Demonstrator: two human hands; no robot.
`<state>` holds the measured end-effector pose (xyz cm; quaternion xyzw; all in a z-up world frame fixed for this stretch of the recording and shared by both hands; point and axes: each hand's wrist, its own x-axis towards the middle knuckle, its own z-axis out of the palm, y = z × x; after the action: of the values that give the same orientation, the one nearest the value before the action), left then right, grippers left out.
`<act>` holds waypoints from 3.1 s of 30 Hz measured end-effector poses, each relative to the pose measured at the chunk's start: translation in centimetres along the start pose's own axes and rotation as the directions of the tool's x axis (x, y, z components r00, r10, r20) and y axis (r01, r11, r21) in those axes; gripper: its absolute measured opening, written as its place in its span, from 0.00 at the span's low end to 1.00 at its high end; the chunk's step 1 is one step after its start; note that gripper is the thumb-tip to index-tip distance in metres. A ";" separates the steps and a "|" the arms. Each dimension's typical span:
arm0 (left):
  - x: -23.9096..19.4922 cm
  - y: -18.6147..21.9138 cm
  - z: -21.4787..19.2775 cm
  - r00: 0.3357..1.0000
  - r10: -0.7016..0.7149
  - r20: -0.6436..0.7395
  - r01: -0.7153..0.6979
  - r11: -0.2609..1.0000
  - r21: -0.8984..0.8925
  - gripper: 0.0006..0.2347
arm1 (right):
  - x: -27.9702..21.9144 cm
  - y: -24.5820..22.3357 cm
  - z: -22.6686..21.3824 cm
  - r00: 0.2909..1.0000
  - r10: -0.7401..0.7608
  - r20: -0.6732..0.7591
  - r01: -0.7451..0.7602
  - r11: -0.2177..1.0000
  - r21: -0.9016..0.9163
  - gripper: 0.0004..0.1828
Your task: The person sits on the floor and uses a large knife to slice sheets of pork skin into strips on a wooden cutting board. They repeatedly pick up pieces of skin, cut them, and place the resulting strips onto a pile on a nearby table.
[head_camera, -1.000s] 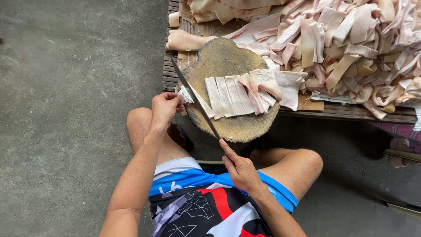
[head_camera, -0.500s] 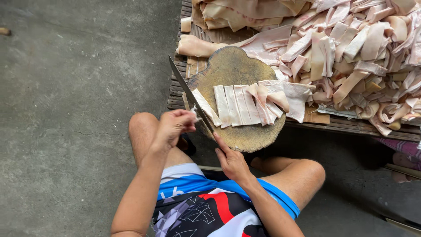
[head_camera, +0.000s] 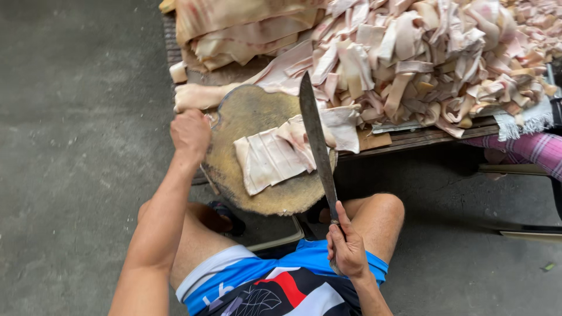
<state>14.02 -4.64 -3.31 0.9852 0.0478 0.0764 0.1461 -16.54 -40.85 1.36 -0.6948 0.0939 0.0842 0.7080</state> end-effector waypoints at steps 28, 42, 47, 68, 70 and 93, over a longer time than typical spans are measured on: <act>2.5 15.7 2.4 0.805 0.100 0.585 0.081 0.958 -0.276 0.08 | 1.2 8.9 -4.6 0.999 -0.003 -0.053 0.025 0.910 0.415 0.35; 3.4 2.6 -0.5 0.949 0.278 0.145 -0.268 0.960 -0.085 0.13 | 2.2 7.5 -4.7 0.989 0.048 -0.141 0.034 0.850 0.526 0.34; -1.2 11.7 1.1 0.467 0.806 0.364 -0.555 0.587 -0.589 0.18 | 2.3 6.8 -4.0 0.978 0.074 -0.195 0.049 0.827 0.560 0.33; -1.7 16.6 -3.6 -0.107 0.455 0.884 -0.991 0.023 -0.132 0.78 | 2.2 7.5 -4.9 0.995 0.003 -0.099 0.059 0.787 0.614 0.35; -1.2 16.6 -3.3 -0.111 0.471 0.875 -0.988 0.042 -0.148 0.77 | 2.8 7.3 -5.0 0.995 0.011 -0.100 0.053 0.785 0.617 0.35; 5.5 29.1 -2.0 0.726 0.476 0.496 -0.323 0.873 -0.364 0.14 | 1.7 6.3 -6.3 0.966 0.056 -0.254 0.157 0.652 0.742 0.34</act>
<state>21.23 -31.19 7.96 0.9214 -0.2233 -0.1869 0.2573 -16.58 -47.00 -5.23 -0.3437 0.1905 -0.0723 0.9167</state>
